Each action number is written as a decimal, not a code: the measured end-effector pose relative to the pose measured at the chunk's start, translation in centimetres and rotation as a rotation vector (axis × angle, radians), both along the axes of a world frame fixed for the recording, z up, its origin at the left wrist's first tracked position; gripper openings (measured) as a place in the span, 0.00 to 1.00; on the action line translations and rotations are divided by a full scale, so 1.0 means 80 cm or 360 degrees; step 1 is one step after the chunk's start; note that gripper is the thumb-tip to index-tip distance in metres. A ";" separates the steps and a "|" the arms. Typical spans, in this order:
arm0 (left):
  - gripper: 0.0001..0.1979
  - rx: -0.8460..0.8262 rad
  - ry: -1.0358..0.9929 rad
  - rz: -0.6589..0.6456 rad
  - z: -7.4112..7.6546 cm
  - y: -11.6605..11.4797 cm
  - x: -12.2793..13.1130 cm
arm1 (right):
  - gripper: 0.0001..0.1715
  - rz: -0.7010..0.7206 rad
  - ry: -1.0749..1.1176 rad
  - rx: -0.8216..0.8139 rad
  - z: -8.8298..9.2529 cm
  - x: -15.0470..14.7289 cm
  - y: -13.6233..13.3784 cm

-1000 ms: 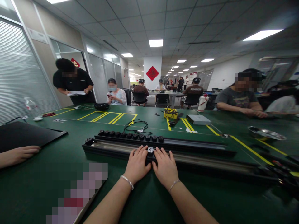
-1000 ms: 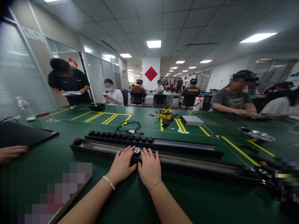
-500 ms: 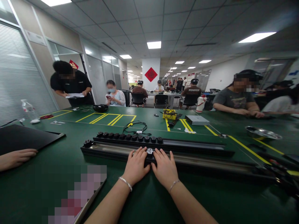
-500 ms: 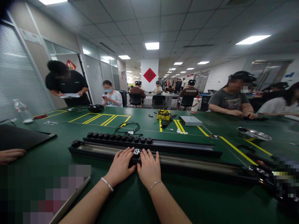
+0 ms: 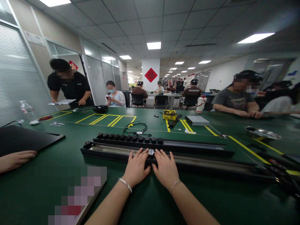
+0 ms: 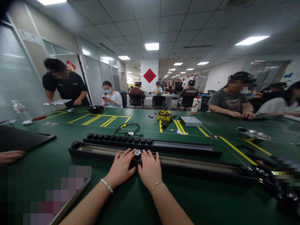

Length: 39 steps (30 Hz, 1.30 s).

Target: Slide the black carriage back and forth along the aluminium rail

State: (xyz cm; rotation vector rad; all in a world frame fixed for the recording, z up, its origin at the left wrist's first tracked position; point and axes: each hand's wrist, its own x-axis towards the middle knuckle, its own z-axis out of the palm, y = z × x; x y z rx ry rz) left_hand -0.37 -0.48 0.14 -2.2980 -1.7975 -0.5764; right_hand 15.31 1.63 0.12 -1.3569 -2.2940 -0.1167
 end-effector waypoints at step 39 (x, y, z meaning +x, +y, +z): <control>0.28 -0.0158 0.0069 0.0017 0.011 -0.004 0.005 | 0.24 0.0079 -0.0019 -0.0002 0.002 0.013 0.009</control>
